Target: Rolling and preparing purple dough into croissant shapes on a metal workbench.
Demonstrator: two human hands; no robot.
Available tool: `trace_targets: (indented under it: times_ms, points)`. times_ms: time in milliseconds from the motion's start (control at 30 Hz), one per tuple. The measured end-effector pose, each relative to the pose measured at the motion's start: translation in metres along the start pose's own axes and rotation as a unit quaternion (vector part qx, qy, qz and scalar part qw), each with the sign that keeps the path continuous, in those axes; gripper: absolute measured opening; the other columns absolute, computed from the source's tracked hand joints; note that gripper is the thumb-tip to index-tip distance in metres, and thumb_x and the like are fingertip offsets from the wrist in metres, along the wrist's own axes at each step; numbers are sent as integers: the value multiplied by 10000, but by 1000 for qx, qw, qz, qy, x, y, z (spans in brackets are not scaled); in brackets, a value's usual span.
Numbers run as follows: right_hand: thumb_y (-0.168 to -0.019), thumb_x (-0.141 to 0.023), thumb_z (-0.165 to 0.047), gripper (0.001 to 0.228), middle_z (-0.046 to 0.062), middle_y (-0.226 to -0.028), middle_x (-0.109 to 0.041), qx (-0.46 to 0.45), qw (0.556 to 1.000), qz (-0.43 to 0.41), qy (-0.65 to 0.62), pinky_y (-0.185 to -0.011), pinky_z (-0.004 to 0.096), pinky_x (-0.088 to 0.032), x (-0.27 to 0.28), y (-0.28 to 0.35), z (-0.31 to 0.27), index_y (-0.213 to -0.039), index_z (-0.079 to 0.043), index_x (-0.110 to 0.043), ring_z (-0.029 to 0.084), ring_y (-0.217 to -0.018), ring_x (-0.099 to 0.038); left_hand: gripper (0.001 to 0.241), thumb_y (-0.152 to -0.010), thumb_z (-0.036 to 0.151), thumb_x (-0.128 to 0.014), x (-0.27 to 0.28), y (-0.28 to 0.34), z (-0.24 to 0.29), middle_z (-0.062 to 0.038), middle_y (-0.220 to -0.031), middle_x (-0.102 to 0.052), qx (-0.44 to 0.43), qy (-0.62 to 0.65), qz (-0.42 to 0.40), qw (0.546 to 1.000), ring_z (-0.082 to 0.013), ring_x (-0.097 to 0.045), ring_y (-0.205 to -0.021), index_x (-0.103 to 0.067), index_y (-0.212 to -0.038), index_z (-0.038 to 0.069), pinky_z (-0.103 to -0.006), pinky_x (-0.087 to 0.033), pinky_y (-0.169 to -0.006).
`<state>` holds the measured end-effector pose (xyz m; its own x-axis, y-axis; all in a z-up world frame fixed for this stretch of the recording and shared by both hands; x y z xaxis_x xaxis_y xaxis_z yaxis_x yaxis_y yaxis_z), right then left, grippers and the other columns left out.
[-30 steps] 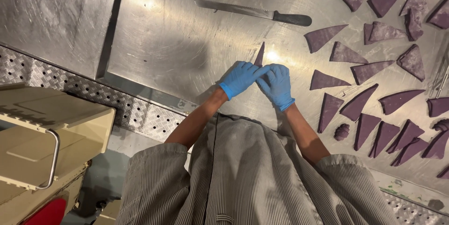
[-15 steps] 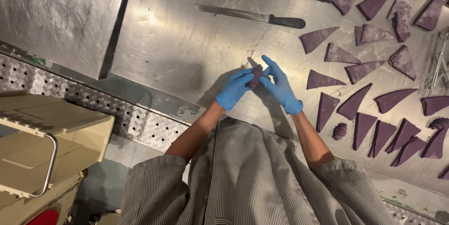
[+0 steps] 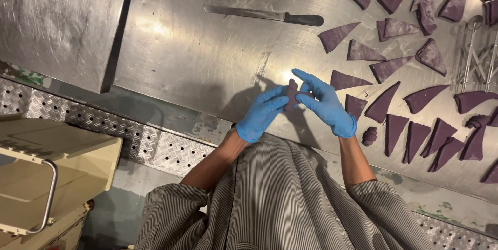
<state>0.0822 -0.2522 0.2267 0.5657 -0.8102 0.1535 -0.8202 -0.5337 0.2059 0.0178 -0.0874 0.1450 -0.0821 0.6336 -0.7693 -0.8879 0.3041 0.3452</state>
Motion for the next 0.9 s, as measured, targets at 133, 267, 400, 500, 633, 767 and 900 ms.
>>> trace_targets:
  times_ms: [133,267,400,500,633,767,900]
  points:
    - [-941,-741,-121,641,-31,-946,-566,12,1000,3,-18,-814,242,-495,2,10,1,-1542,-111,-519,64,-851,-550,387,-988,44,-635,-2,2,-20,-85,-1270,-686,-1,12,-22,1000,-164,-665,-1142,-595,-1369,-5,-327,-565,-1018]
    - [-929,-751,-122,644,-33,-940,-574,19,1000,18,-12,-842,254,-484,8,19,3,-1534,-104,-529,70,-864,-562,384,-1038,42,-631,-20,9,-8,-120,-1285,-679,-37,-36,-7,999,-188,-647,-1165,-595,-1411,-42,-346,-526,-1040]
    - [-918,-763,-110,650,-33,-951,-565,25,999,29,-33,-886,264,-486,11,24,4,-1528,-97,-539,76,-884,-562,396,-1015,79,-607,-28,8,-17,-74,-1308,-669,-1,13,-9,1000,-178,-646,-1193,-574,-1404,9,-370,-542,-1056]
    - [-919,-760,-101,646,-35,-958,-564,44,998,33,-30,-929,261,-487,12,29,-5,-1527,-98,-543,78,-895,-564,385,-1047,68,-616,-32,9,-15,-123,-1298,-668,-24,-5,-3,1000,-214,-659,-1179,-584,-1420,-24,-392,-545,-1067]
    - [-916,-756,-98,649,-37,-945,-553,28,998,45,-45,-886,253,-468,20,33,4,-1529,-100,-543,77,-883,-542,389,-1038,86,-606,-48,13,-4,-114,-1314,-658,-34,-8,0,999,-201,-662,-1180,-580,-1413,-14,-413,-561,-1035]
    - [-917,-750,-91,652,-35,-934,-554,18,997,58,-47,-871,247,-457,23,39,-3,-1534,-82,-538,81,-881,-522,399,-1038,90,-587,-53,13,-11,-109,-1312,-659,8,-10,-13,1000,-198,-668,-1182,-555,-1426,2,-398,-564,-1052]
    - [-902,-744,-90,657,-37,-927,-554,10,995,73,-68,-855,245,-467,30,44,-1,-1524,-71,-534,79,-874,-533,395,-1073,84,-574,-54,12,-18,-117,-1325,-650,9,11,-19,1000,-202,-658,-1167,-546,-1452,-25,-413,-556,-1032]
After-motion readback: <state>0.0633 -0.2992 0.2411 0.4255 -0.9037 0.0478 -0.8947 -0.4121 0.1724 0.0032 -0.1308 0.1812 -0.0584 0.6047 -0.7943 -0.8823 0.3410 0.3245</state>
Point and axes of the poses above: each hand's wrist, its own y-axis away from the middle knuckle, its own x-axis out of the back of the hand, z = x × y, the point moved 4 cm from there along -y, towards the middle knuckle
